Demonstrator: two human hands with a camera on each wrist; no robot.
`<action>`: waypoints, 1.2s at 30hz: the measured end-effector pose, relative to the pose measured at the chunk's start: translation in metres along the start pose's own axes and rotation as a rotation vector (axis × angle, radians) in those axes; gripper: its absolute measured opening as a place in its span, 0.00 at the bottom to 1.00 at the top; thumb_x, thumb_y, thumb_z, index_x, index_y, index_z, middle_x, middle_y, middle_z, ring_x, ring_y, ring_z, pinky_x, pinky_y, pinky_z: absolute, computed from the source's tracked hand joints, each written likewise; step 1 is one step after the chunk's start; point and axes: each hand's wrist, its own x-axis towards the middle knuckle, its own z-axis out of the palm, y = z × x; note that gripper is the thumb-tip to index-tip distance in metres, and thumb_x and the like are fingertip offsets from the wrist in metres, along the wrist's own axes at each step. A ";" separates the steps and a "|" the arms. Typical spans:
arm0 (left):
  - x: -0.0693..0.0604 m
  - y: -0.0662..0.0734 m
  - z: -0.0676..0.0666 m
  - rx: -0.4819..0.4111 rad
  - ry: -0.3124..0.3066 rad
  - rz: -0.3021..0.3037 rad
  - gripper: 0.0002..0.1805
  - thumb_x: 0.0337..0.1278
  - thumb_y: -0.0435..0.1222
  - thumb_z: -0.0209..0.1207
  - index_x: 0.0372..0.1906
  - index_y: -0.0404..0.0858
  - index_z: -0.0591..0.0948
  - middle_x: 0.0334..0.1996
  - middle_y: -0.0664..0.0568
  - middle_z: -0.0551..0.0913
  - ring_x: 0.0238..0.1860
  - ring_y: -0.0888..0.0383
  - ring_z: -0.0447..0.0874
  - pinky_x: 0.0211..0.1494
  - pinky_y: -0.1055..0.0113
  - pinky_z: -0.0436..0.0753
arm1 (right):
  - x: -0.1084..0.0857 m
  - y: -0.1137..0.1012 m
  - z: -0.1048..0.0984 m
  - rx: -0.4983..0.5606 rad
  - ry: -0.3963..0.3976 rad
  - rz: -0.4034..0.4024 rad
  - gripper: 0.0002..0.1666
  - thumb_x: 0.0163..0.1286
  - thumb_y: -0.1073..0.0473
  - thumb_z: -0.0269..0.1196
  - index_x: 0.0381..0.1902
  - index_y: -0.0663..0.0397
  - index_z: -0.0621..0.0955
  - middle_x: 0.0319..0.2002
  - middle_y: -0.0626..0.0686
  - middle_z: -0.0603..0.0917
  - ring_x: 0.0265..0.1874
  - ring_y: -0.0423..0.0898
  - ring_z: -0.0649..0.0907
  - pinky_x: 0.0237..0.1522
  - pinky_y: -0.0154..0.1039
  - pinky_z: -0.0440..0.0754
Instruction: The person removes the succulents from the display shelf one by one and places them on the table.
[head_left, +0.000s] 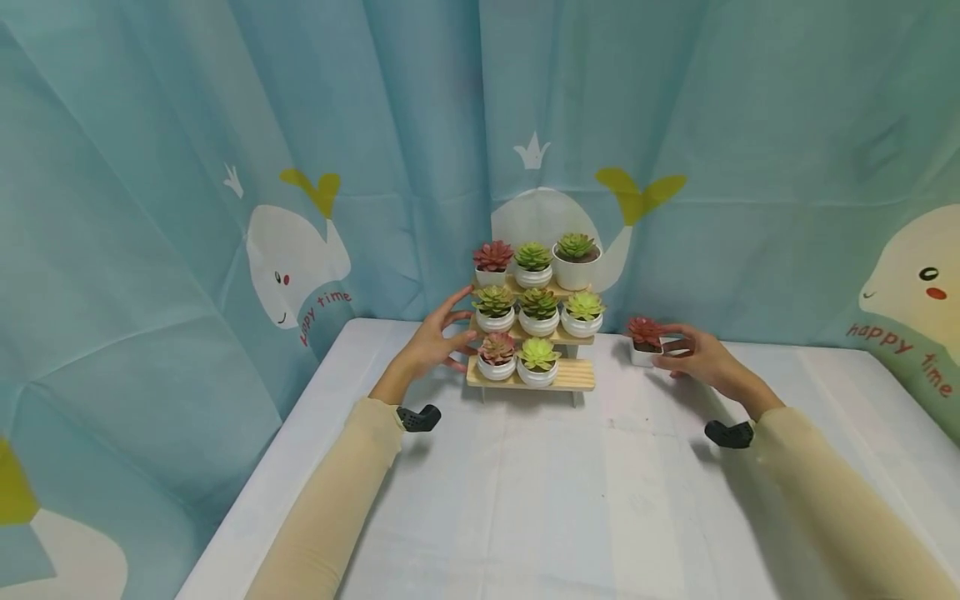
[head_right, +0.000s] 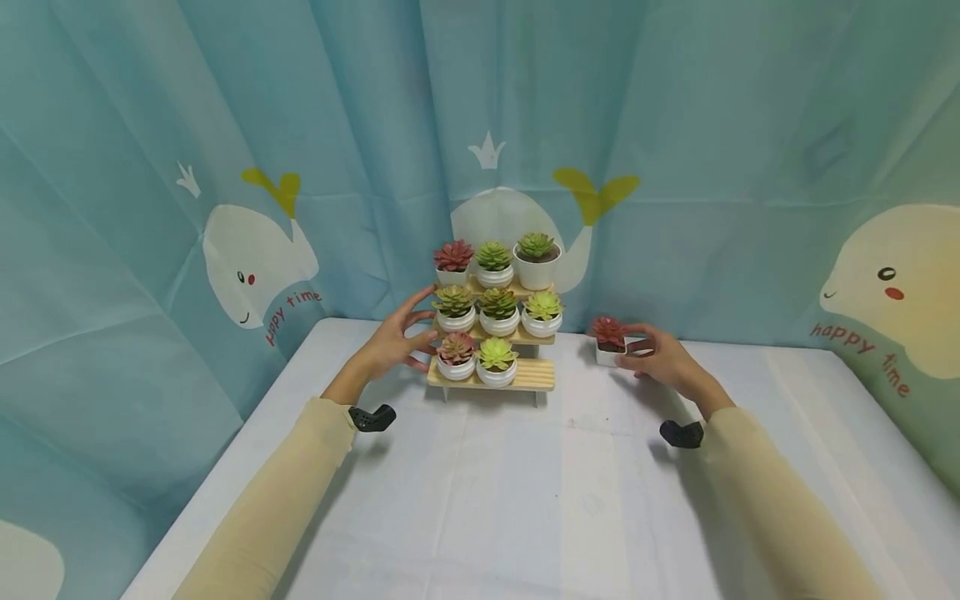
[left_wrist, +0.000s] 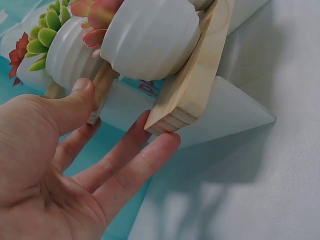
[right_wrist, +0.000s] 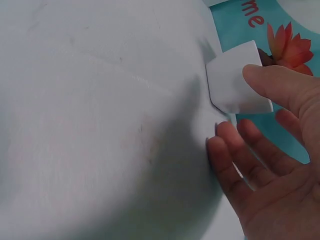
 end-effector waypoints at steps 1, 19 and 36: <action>0.000 -0.001 0.000 0.003 0.000 0.000 0.43 0.74 0.32 0.59 0.80 0.70 0.56 0.76 0.44 0.63 0.43 0.39 0.90 0.36 0.43 0.90 | -0.001 -0.001 -0.001 -0.011 -0.004 0.003 0.49 0.71 0.52 0.71 0.78 0.63 0.60 0.67 0.74 0.72 0.52 0.55 0.84 0.46 0.41 0.87; 0.003 -0.008 0.000 -0.005 -0.012 0.031 0.43 0.74 0.32 0.60 0.81 0.68 0.56 0.77 0.43 0.63 0.43 0.37 0.89 0.36 0.43 0.90 | -0.034 -0.021 -0.026 -0.236 -0.029 -0.115 0.50 0.71 0.49 0.70 0.80 0.58 0.57 0.63 0.73 0.76 0.55 0.66 0.83 0.45 0.40 0.86; 0.001 -0.004 -0.002 -0.027 -0.014 0.015 0.43 0.74 0.33 0.60 0.80 0.70 0.56 0.77 0.44 0.62 0.43 0.37 0.89 0.36 0.43 0.89 | -0.055 -0.043 -0.012 -0.287 0.040 -0.249 0.46 0.68 0.53 0.73 0.77 0.55 0.64 0.62 0.66 0.80 0.54 0.63 0.84 0.45 0.36 0.85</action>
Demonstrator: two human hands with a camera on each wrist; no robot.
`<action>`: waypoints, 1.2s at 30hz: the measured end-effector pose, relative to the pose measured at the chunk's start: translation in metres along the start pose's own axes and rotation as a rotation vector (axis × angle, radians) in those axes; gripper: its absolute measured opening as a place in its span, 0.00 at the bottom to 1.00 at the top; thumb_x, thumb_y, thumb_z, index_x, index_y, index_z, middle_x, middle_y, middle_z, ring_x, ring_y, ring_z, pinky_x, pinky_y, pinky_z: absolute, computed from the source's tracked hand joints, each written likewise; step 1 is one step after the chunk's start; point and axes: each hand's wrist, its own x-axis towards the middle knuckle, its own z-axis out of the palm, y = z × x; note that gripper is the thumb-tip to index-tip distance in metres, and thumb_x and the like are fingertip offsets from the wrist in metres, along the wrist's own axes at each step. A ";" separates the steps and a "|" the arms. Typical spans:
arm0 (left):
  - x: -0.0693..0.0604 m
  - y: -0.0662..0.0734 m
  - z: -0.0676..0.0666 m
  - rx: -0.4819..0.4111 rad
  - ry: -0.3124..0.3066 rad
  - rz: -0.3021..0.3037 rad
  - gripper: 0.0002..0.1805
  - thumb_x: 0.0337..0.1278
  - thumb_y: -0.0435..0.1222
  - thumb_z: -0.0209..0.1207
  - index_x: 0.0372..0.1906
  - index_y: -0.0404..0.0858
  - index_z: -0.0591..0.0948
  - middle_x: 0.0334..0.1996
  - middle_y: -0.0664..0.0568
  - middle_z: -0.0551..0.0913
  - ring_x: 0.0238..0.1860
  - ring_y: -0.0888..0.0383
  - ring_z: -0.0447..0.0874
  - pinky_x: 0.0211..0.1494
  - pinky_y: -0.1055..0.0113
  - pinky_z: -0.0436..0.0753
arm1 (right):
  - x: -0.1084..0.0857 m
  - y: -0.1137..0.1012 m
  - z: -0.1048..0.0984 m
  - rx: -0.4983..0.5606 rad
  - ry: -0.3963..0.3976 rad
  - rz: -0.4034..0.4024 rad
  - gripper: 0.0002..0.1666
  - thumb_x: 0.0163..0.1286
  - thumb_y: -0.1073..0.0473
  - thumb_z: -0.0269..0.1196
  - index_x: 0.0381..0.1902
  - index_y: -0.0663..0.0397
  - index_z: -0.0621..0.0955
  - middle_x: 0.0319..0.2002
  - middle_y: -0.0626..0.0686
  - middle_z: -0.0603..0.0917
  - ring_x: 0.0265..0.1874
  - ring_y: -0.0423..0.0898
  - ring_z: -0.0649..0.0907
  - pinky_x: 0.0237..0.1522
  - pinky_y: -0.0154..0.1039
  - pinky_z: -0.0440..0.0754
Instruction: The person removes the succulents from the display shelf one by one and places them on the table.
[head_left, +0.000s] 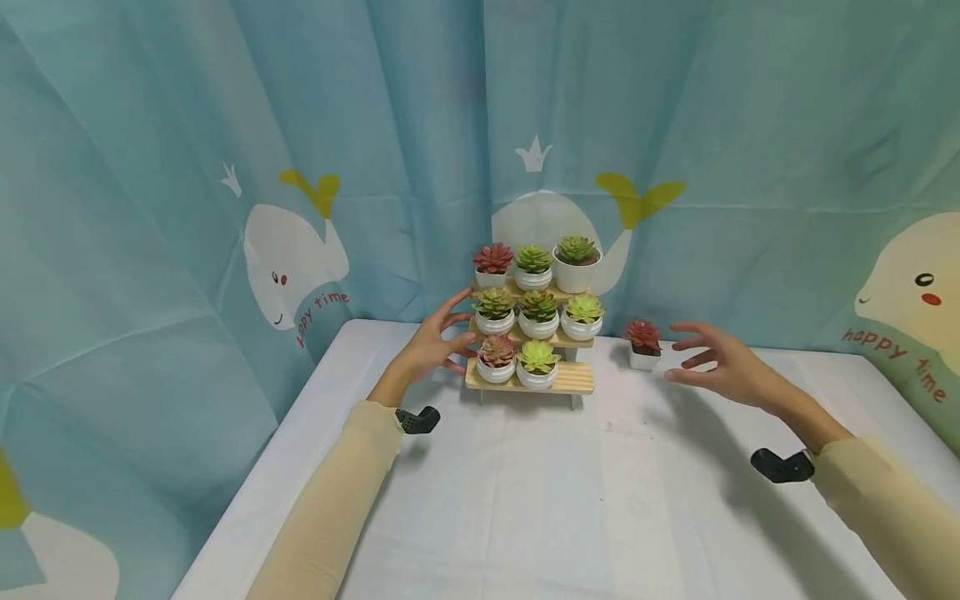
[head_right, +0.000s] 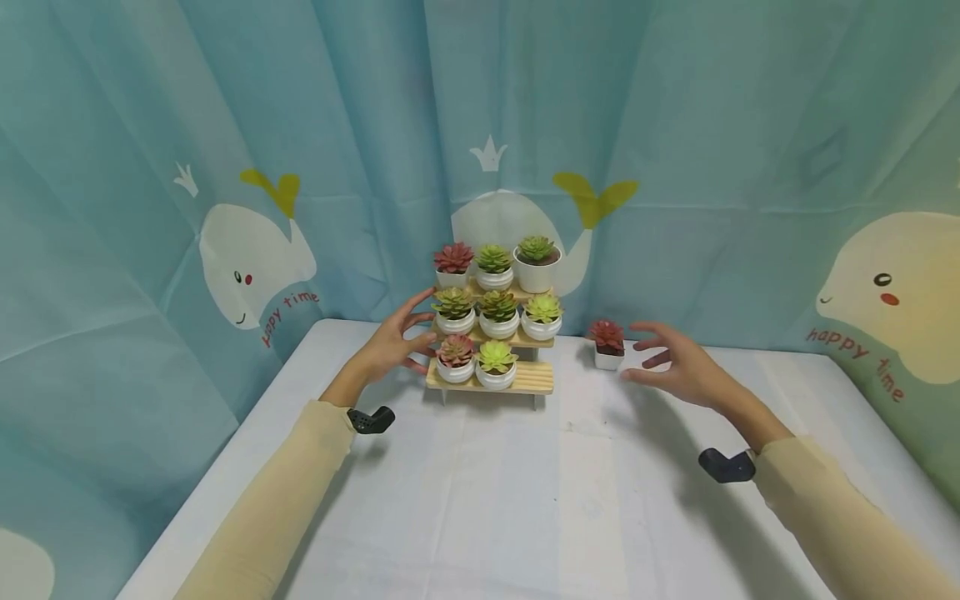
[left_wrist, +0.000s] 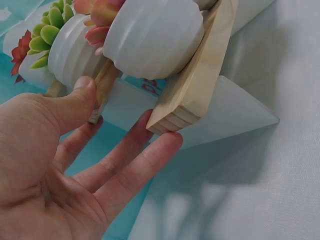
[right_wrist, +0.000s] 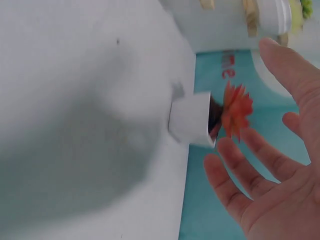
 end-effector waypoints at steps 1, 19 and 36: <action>0.000 0.000 0.000 -0.001 -0.001 0.000 0.43 0.74 0.33 0.60 0.80 0.70 0.56 0.77 0.44 0.62 0.43 0.37 0.89 0.36 0.43 0.89 | 0.000 -0.002 0.002 0.008 0.002 -0.008 0.46 0.68 0.53 0.73 0.77 0.56 0.64 0.62 0.66 0.79 0.54 0.63 0.84 0.45 0.35 0.85; 0.000 0.001 0.001 0.019 0.005 0.009 0.42 0.74 0.32 0.59 0.80 0.69 0.57 0.76 0.44 0.63 0.44 0.39 0.89 0.35 0.45 0.90 | 0.012 -0.048 0.050 0.113 0.032 -0.134 0.45 0.66 0.56 0.75 0.74 0.55 0.67 0.61 0.59 0.79 0.54 0.56 0.83 0.50 0.48 0.87; -0.002 0.004 0.003 0.019 0.009 -0.002 0.43 0.74 0.33 0.59 0.81 0.68 0.55 0.77 0.43 0.62 0.44 0.38 0.89 0.37 0.41 0.89 | 0.032 -0.075 0.101 0.243 0.053 -0.258 0.42 0.64 0.63 0.75 0.72 0.60 0.69 0.60 0.63 0.80 0.54 0.63 0.84 0.57 0.59 0.82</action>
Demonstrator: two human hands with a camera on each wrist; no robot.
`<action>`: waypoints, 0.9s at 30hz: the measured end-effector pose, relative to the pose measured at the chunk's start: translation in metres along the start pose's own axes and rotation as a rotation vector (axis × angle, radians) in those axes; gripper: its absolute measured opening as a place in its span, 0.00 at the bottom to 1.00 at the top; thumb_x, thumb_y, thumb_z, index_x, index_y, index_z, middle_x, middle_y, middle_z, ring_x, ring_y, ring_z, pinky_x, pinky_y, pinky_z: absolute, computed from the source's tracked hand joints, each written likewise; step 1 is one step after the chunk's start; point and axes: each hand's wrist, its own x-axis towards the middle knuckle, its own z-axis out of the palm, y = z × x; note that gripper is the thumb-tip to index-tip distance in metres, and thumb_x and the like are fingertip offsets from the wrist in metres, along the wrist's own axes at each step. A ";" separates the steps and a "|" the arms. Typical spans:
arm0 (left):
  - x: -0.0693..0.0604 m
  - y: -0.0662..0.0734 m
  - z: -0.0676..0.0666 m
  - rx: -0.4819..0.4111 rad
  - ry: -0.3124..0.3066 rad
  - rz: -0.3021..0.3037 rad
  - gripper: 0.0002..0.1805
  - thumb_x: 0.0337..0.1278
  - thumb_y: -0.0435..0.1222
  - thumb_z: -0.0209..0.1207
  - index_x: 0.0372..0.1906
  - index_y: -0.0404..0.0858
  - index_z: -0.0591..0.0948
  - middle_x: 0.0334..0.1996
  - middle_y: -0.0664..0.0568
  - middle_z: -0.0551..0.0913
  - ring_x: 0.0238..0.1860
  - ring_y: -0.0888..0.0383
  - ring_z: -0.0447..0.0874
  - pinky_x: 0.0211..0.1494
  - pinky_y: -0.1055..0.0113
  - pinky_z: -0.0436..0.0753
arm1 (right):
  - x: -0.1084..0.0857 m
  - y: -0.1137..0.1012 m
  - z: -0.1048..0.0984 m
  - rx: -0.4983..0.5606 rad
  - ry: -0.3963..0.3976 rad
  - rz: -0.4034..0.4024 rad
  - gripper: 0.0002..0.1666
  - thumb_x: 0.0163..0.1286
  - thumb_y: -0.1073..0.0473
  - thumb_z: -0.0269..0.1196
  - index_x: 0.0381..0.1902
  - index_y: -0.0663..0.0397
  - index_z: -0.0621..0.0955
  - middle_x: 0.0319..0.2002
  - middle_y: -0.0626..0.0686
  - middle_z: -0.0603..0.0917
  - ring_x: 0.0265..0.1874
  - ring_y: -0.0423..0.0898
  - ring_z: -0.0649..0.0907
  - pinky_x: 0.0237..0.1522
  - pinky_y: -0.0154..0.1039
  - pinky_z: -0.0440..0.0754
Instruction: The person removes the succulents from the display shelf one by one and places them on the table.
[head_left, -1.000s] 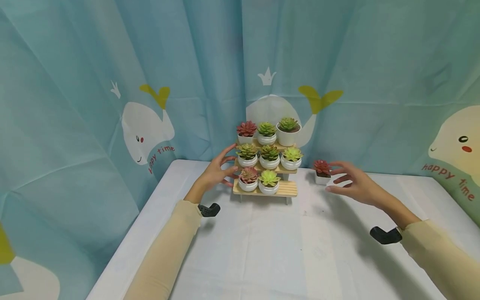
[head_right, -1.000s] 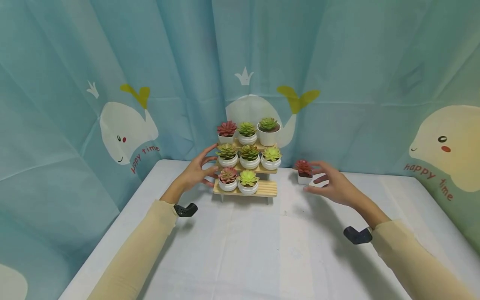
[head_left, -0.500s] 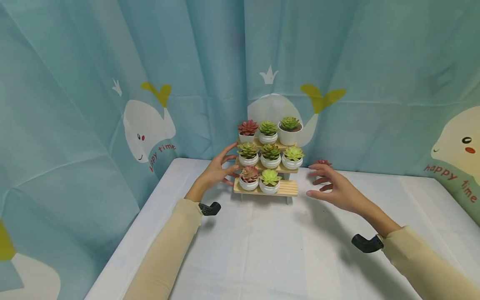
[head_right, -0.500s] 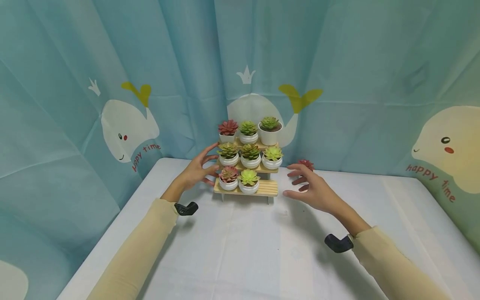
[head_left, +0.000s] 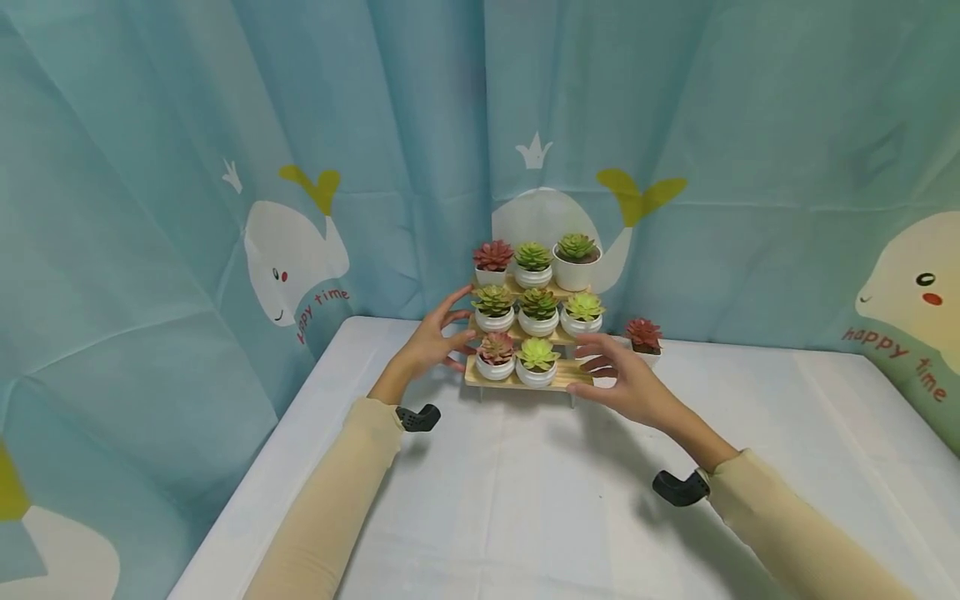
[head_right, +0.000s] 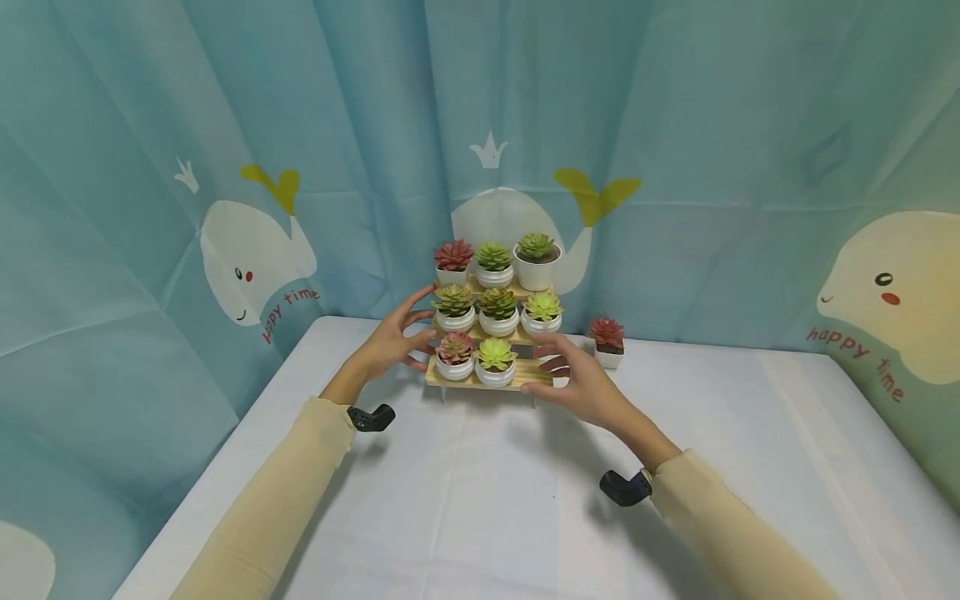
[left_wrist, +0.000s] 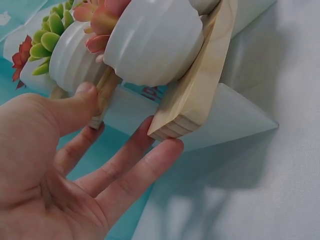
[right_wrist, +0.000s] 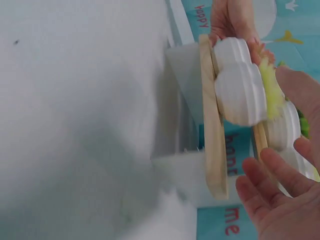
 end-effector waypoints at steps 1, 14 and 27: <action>0.000 0.000 0.000 0.000 0.001 -0.001 0.42 0.74 0.33 0.59 0.81 0.68 0.55 0.77 0.43 0.62 0.44 0.38 0.89 0.37 0.41 0.89 | 0.002 0.000 0.003 0.002 0.004 -0.004 0.42 0.64 0.63 0.75 0.72 0.61 0.69 0.60 0.63 0.80 0.54 0.63 0.83 0.57 0.59 0.82; 0.000 0.000 0.004 0.021 0.020 0.009 0.42 0.74 0.34 0.59 0.81 0.69 0.56 0.77 0.43 0.63 0.46 0.38 0.88 0.37 0.40 0.89 | 0.014 0.002 0.031 0.017 0.067 0.014 0.39 0.63 0.60 0.77 0.69 0.55 0.74 0.53 0.61 0.82 0.53 0.58 0.85 0.56 0.56 0.84; -0.001 0.000 0.003 0.018 0.022 0.008 0.42 0.74 0.32 0.59 0.81 0.68 0.56 0.77 0.42 0.63 0.52 0.34 0.86 0.38 0.38 0.88 | 0.019 0.004 0.045 -0.010 0.115 0.078 0.38 0.62 0.59 0.77 0.68 0.57 0.74 0.55 0.61 0.82 0.53 0.56 0.84 0.56 0.55 0.83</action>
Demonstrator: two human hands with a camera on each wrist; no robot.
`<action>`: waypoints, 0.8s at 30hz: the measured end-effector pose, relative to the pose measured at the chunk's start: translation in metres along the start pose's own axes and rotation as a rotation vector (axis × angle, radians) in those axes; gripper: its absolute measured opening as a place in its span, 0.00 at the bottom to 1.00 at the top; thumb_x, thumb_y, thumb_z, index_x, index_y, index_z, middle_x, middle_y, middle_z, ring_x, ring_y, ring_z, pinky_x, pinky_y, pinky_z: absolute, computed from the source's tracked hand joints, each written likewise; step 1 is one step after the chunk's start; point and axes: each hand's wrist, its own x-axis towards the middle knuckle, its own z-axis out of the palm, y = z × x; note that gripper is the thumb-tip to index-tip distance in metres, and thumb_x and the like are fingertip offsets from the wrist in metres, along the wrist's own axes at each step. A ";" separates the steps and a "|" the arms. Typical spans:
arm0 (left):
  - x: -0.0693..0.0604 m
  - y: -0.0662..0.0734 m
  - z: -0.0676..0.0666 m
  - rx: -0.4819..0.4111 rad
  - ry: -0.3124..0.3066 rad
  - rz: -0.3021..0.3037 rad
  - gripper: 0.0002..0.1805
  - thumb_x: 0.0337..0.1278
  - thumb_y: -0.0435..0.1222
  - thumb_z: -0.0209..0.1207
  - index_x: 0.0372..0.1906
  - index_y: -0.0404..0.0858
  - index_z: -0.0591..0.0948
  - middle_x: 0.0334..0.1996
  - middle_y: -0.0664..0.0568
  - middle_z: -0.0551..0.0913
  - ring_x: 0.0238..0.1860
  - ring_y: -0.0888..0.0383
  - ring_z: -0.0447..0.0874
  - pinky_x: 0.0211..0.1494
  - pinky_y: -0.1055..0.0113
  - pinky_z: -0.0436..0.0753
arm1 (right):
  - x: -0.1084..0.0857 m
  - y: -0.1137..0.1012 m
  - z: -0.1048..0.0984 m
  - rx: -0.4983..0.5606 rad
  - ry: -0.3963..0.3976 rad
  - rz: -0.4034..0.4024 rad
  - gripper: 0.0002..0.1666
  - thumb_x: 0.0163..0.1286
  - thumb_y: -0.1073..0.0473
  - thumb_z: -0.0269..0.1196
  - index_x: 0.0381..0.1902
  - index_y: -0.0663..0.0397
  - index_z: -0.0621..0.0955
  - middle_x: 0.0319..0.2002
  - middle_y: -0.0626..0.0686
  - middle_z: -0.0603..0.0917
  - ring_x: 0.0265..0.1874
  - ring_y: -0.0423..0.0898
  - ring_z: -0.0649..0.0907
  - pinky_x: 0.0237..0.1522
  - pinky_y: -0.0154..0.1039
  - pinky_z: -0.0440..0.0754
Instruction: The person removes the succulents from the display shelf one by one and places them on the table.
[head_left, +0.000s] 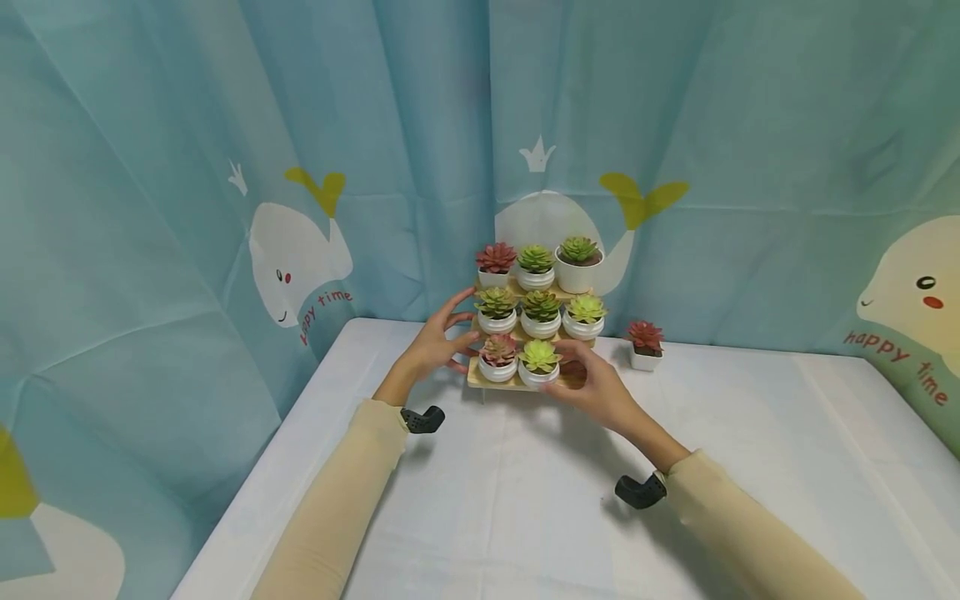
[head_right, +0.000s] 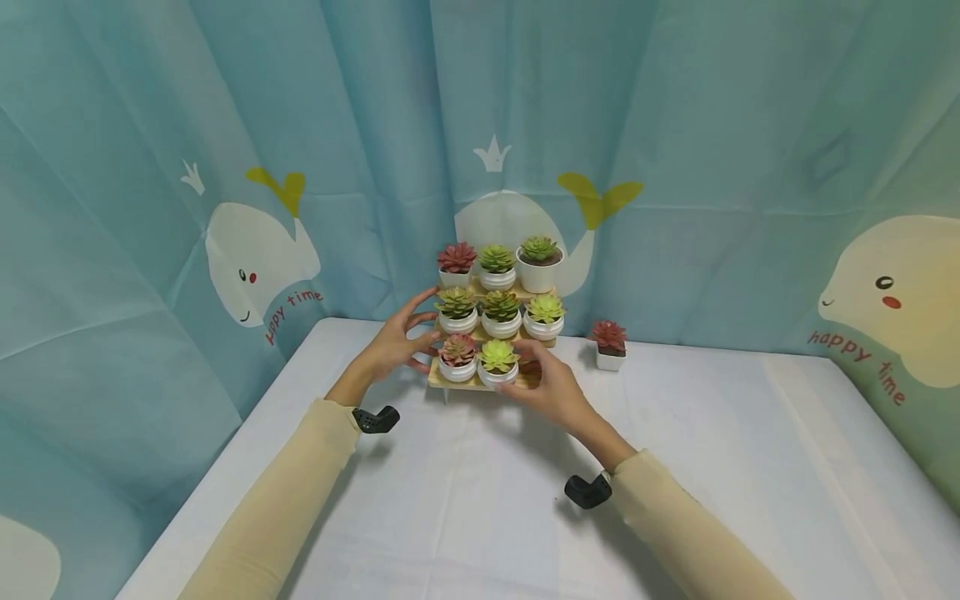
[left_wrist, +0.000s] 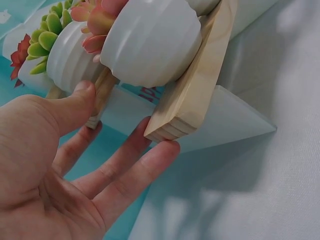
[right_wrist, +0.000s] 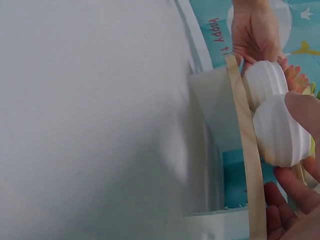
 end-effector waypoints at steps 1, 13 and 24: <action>0.000 0.000 0.000 -0.001 0.001 0.000 0.42 0.74 0.32 0.59 0.81 0.68 0.56 0.77 0.43 0.63 0.52 0.34 0.86 0.38 0.38 0.88 | 0.000 0.000 0.001 0.000 0.003 0.001 0.38 0.63 0.60 0.77 0.68 0.58 0.74 0.54 0.61 0.82 0.53 0.57 0.84 0.56 0.56 0.83; 0.002 -0.002 -0.001 -0.017 -0.004 0.005 0.42 0.74 0.32 0.59 0.80 0.69 0.57 0.76 0.43 0.63 0.46 0.37 0.88 0.37 0.38 0.88 | 0.002 -0.002 0.010 -0.007 0.023 0.004 0.37 0.61 0.62 0.78 0.65 0.62 0.75 0.54 0.60 0.83 0.49 0.55 0.85 0.53 0.53 0.84; 0.002 -0.002 -0.001 -0.019 -0.010 0.001 0.42 0.74 0.32 0.59 0.81 0.68 0.56 0.77 0.42 0.62 0.57 0.30 0.82 0.39 0.37 0.88 | 0.001 -0.001 0.011 -0.032 0.034 -0.005 0.37 0.61 0.61 0.78 0.65 0.62 0.75 0.53 0.59 0.84 0.47 0.53 0.85 0.51 0.51 0.85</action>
